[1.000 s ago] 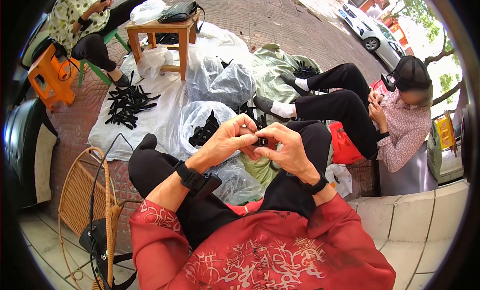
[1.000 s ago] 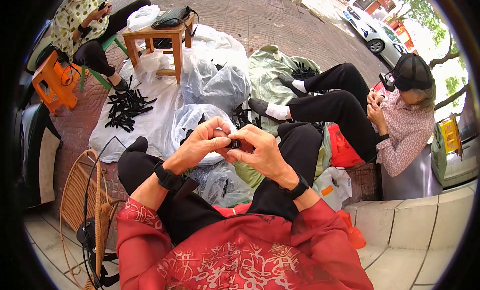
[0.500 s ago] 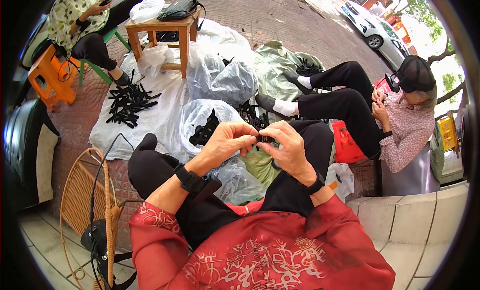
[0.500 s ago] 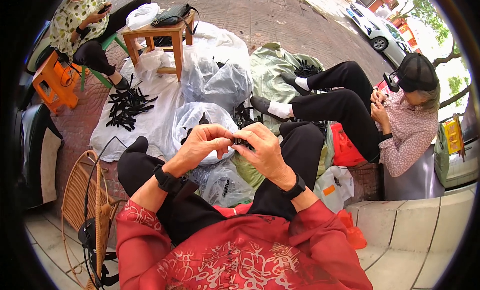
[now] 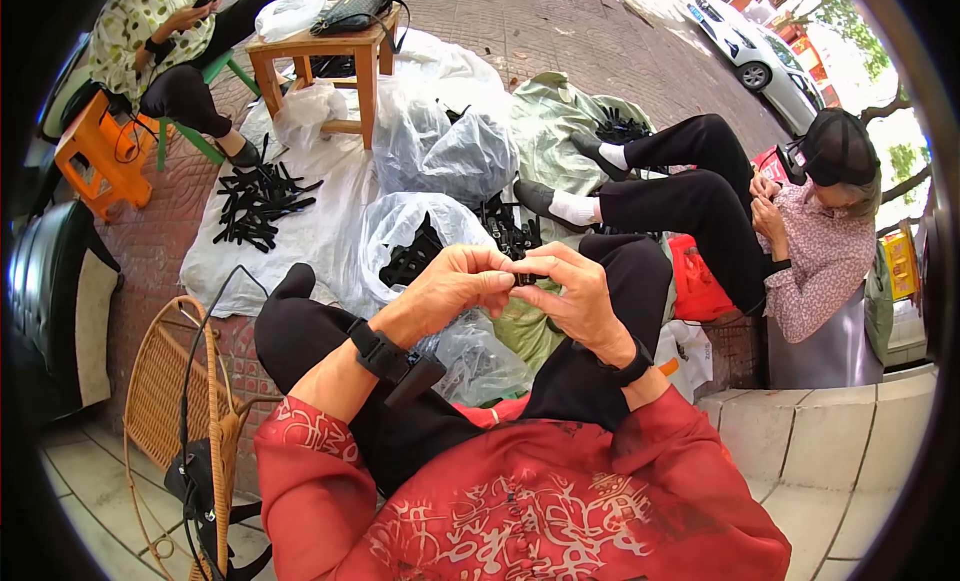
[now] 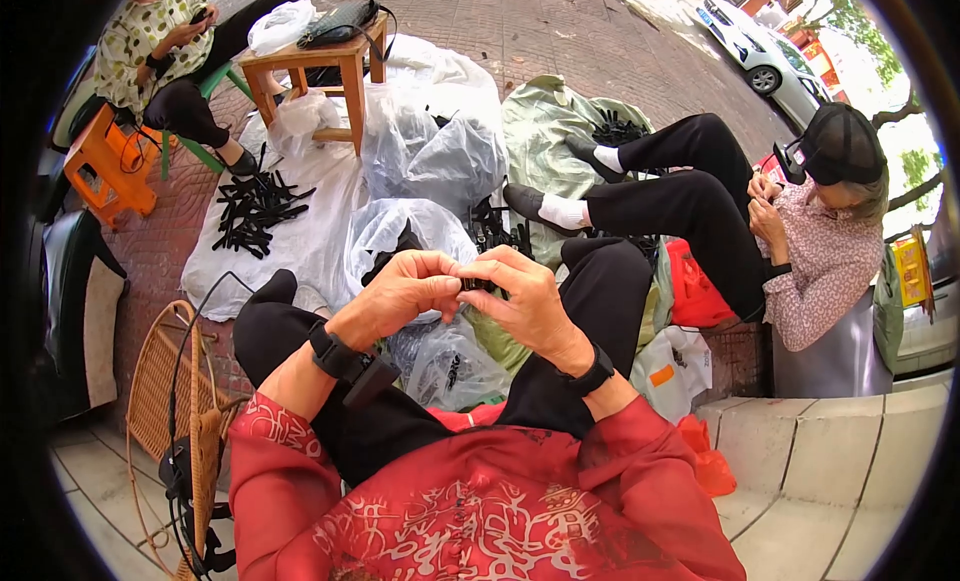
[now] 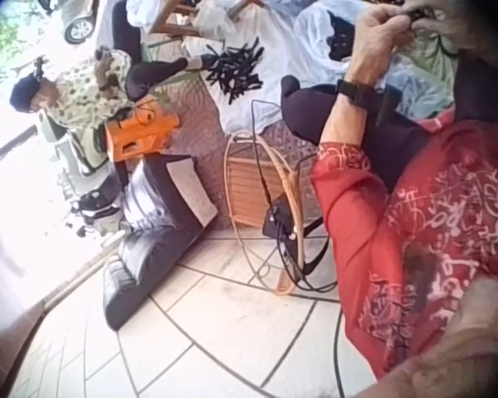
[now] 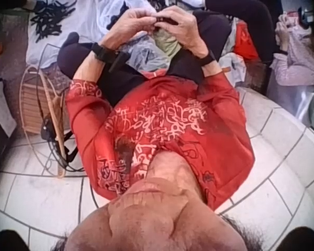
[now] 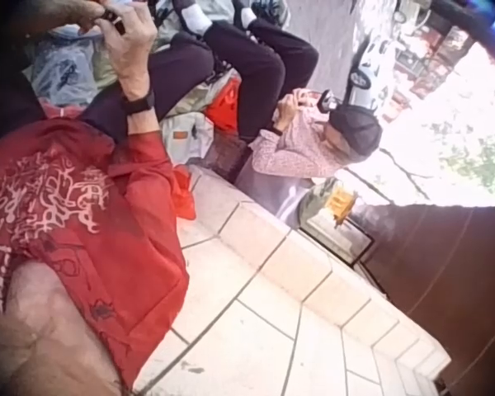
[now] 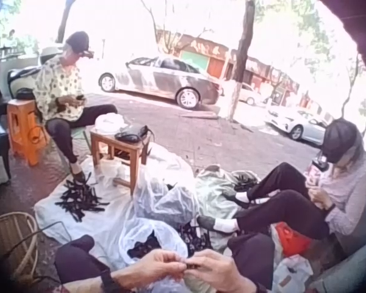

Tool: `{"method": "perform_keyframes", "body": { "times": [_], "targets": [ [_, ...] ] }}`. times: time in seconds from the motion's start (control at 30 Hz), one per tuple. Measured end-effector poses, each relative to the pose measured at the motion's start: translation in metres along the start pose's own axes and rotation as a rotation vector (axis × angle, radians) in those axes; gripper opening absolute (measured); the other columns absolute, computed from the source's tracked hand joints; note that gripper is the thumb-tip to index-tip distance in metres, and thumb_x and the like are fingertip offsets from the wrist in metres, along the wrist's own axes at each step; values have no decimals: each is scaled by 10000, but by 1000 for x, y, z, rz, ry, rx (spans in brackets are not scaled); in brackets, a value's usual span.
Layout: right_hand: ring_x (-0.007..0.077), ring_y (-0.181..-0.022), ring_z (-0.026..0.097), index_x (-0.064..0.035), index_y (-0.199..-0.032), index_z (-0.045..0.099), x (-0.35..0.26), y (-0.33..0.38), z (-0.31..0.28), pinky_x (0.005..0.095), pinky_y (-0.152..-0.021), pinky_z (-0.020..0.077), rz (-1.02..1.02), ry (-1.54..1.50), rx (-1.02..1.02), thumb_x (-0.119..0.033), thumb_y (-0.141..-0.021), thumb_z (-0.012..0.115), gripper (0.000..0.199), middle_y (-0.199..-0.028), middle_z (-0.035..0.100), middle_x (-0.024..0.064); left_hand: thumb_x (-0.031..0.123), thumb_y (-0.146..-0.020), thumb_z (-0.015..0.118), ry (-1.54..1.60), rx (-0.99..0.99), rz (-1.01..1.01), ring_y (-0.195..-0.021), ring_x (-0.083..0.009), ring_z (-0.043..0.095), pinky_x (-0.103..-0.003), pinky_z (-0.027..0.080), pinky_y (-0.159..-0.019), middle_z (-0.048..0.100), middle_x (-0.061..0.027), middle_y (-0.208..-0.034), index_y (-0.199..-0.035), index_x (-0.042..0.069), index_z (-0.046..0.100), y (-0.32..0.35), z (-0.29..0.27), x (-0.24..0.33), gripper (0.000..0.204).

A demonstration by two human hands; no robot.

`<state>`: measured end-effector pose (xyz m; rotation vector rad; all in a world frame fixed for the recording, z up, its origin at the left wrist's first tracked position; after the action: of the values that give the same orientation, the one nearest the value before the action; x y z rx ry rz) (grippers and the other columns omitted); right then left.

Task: The recorder is manually assembling small black plastic components while sitting outdoors.

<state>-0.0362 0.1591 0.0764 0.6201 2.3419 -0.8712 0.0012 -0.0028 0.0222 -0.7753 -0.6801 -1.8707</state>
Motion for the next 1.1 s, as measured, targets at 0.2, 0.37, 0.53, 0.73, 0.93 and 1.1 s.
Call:
{"method": "perform_keyframes", "body": {
  "times": [0.2,0.37,0.53,0.73,0.93,1.1],
  "targets": [
    [189,-688,578,-33,-839,602,0,1,0,258,-599,465,7,-83,-35,-4,-612,669,238,-784,573,80,75,-769,580,-71,-55,-9,-535,-114,560,-244,480,-505,583,-60,-667,-818,9,561,1,3,2,85],
    [184,-624,574,-18,-775,584,-3,1,1,258,-560,461,10,-43,-34,-1,-587,645,198,-727,567,72,36,-713,549,-251,32,10,-503,-112,560,-239,478,-486,583,-68,-637,-764,-12,562,5,10,8,71],
    [185,-587,553,-11,-755,569,-2,1,-2,264,-518,440,25,17,-77,-12,-593,644,178,-712,548,78,34,-661,542,-600,167,99,-493,-91,549,-225,457,-477,564,-43,-572,-667,-18,564,6,10,12,57],
    [114,-587,533,-5,-801,575,-6,0,2,233,-520,428,194,-27,-45,-22,-636,663,188,-730,542,50,73,-694,587,-1009,277,382,-496,-105,555,-233,452,-455,556,-39,-553,-660,-12,553,8,10,15,97],
    [69,-633,519,-12,-852,577,12,11,11,215,-554,432,360,-380,172,-33,-667,688,217,-740,549,20,338,-863,477,-46,36,-238,-587,-147,574,-312,499,-516,574,-67,-663,-849,28,558,4,2,-6,321],
    [72,-677,534,3,-890,557,9,11,13,213,-603,445,308,-224,66,-25,-667,680,256,-765,565,47,217,-840,536,101,44,-20,-650,-128,569,-297,488,-541,598,-49,-761,-862,24,578,-6,-8,-16,198]
  ]
}}
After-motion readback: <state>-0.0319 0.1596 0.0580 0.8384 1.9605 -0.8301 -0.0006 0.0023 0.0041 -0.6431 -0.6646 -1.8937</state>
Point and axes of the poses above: each hand's wrist, its own y-axis away from the middle knuckle, its own z-axis out of the palm, x = y × z, the point moved 1 cm from there along -y, towards the middle knuckle
